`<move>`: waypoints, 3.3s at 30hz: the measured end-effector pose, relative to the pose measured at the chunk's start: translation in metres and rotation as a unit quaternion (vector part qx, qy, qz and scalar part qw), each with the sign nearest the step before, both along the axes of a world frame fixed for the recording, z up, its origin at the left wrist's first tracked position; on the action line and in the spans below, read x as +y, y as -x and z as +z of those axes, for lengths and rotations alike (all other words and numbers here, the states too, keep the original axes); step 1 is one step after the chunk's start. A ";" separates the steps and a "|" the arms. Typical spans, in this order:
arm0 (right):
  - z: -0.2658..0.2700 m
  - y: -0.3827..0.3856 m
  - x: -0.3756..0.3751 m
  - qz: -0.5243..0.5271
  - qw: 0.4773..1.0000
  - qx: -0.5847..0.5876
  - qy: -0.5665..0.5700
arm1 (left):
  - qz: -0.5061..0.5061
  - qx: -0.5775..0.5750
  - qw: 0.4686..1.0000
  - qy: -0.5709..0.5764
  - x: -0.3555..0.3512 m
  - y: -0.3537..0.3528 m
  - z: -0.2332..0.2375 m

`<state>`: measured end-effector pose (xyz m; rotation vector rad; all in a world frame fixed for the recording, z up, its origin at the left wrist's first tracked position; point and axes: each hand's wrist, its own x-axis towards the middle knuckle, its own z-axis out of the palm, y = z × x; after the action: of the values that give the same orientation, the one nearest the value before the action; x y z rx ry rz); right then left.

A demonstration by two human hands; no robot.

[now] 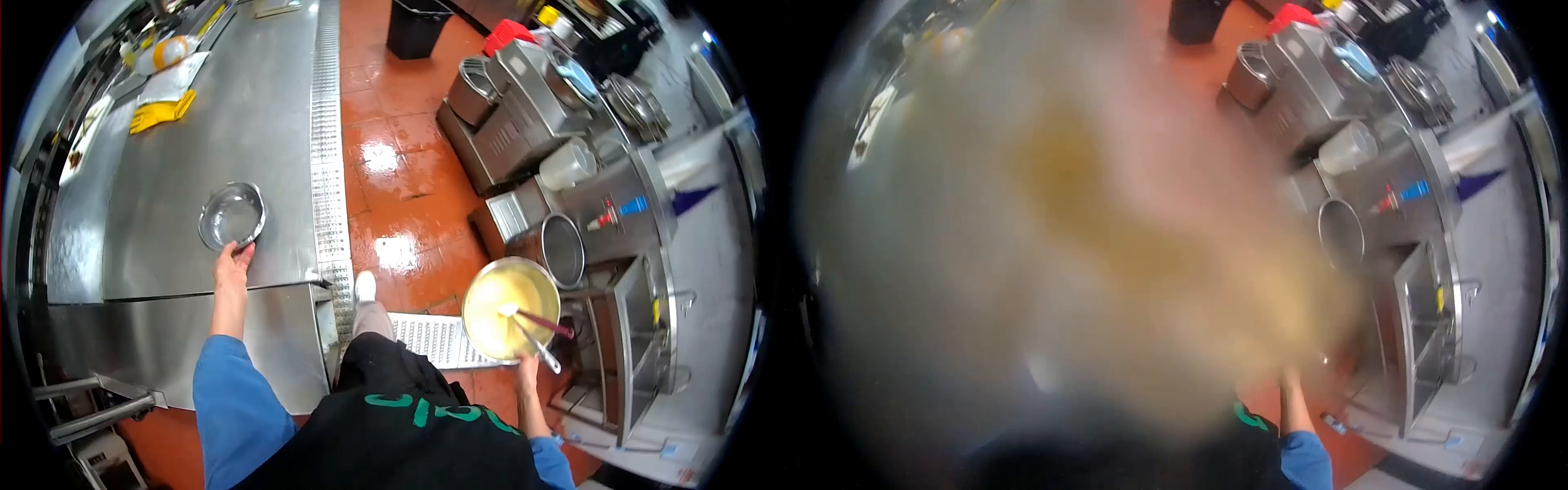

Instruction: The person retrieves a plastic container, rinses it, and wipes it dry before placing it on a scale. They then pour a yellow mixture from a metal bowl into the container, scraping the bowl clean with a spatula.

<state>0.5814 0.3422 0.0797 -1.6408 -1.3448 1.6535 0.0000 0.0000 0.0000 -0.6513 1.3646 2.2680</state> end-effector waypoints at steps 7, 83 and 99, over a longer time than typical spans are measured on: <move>0.041 0.321 0.132 0.149 0.982 0.107 0.052 | 0.242 0.018 0.968 0.070 0.078 0.025 0.038; 0.241 0.595 1.607 -0.169 0.892 -0.407 -0.099 | -0.938 -0.075 0.000 -0.338 2.119 0.130 0.197; 0.644 0.331 1.458 -0.455 -0.007 -0.890 -0.021 | -0.447 0.670 -0.361 -0.470 2.197 -0.168 0.129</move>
<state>0.2507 1.7998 0.7235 2.1429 -0.1790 1.8540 0.1675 2.1973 0.1287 -3.1131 1.0432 -0.0040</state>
